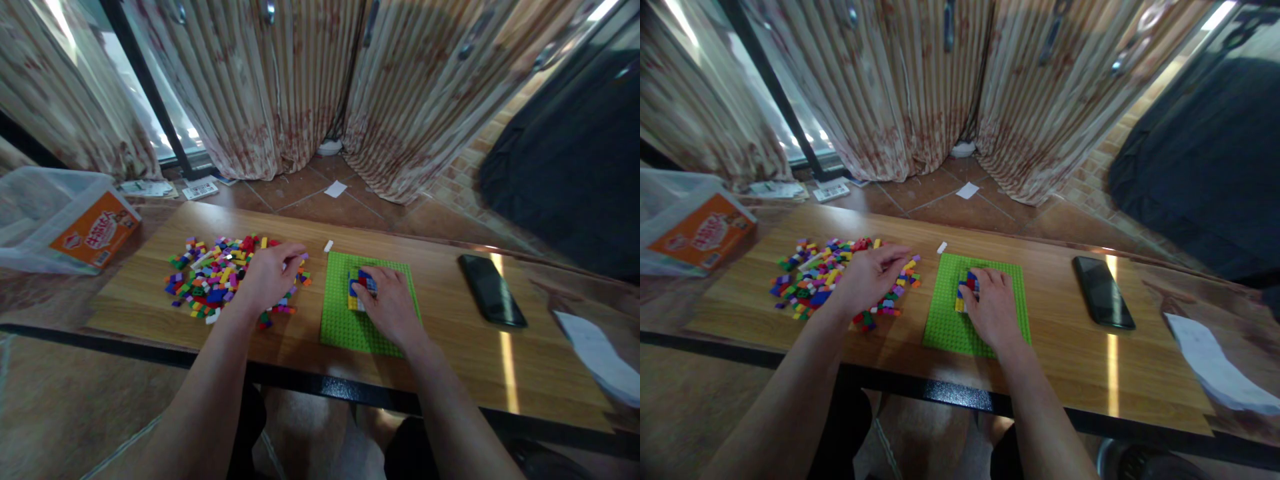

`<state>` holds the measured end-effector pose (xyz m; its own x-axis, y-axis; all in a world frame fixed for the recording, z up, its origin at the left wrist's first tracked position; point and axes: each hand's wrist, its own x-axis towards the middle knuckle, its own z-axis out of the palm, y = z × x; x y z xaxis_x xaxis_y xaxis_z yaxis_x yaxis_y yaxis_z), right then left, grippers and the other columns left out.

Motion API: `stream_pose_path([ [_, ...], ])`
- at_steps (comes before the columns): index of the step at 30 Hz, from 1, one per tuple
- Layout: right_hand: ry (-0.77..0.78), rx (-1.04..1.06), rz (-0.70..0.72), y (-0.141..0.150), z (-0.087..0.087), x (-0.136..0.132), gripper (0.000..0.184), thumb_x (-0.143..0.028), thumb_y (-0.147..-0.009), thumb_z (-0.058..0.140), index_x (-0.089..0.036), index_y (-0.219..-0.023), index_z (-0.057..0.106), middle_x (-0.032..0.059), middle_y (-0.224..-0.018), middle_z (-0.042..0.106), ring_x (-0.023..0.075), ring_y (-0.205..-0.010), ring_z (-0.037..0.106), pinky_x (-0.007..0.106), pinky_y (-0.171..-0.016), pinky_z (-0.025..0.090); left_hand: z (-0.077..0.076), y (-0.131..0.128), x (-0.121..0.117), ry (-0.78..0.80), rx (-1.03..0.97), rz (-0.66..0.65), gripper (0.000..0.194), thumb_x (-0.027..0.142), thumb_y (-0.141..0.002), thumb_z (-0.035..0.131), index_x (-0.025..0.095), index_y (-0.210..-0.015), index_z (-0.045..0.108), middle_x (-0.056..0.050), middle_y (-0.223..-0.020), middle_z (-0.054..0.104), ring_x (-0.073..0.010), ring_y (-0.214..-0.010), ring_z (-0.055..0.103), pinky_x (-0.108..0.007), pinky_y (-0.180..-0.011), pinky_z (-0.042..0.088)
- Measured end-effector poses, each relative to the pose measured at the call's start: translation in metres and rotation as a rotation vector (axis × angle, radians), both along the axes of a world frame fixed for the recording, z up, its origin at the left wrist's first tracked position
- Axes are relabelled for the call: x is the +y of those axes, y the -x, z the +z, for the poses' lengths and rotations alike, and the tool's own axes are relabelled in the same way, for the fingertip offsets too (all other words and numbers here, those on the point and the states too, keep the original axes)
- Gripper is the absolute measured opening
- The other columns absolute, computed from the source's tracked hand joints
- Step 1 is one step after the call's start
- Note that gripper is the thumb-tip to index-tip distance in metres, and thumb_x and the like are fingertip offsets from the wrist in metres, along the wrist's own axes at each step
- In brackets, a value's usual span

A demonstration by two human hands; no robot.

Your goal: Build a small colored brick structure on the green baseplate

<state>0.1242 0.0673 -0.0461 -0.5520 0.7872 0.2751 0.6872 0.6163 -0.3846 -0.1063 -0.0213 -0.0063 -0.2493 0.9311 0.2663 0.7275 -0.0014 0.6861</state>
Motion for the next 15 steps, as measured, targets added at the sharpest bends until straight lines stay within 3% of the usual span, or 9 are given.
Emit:
stream_pose_path([
  [6, 0.043, 0.026, 0.026, 0.012, 0.005, -0.011, 0.037, -0.041, -0.089, 0.055, -0.018, -0.117, 0.066, 0.0136, -0.114, 0.068, 0.0308, -0.111, 0.054, 0.048, -0.097, 0.041, -0.011, -0.049, 0.012, 0.002, -0.049, -0.007, 0.033, 0.016, -0.086, 0.053, 0.014, -0.118, 0.064, -0.011, -0.113, 0.070, -0.0221, -0.096, 0.066, -0.039, -0.090, 0.053],
  [15, 0.162, 0.213, -0.091, 0.011, 0.007, -0.010, 0.035, -0.031, -0.090, 0.046, -0.015, -0.112, 0.068, 0.0161, -0.111, 0.069, 0.0294, -0.105, 0.061, 0.047, -0.095, 0.046, -0.021, -0.068, 0.006, 0.198, 0.048, -0.013, 0.035, 0.023, -0.090, 0.052, 0.014, -0.122, 0.060, -0.015, -0.118, 0.066, -0.0267, -0.104, 0.065, -0.041, -0.091, 0.053],
])
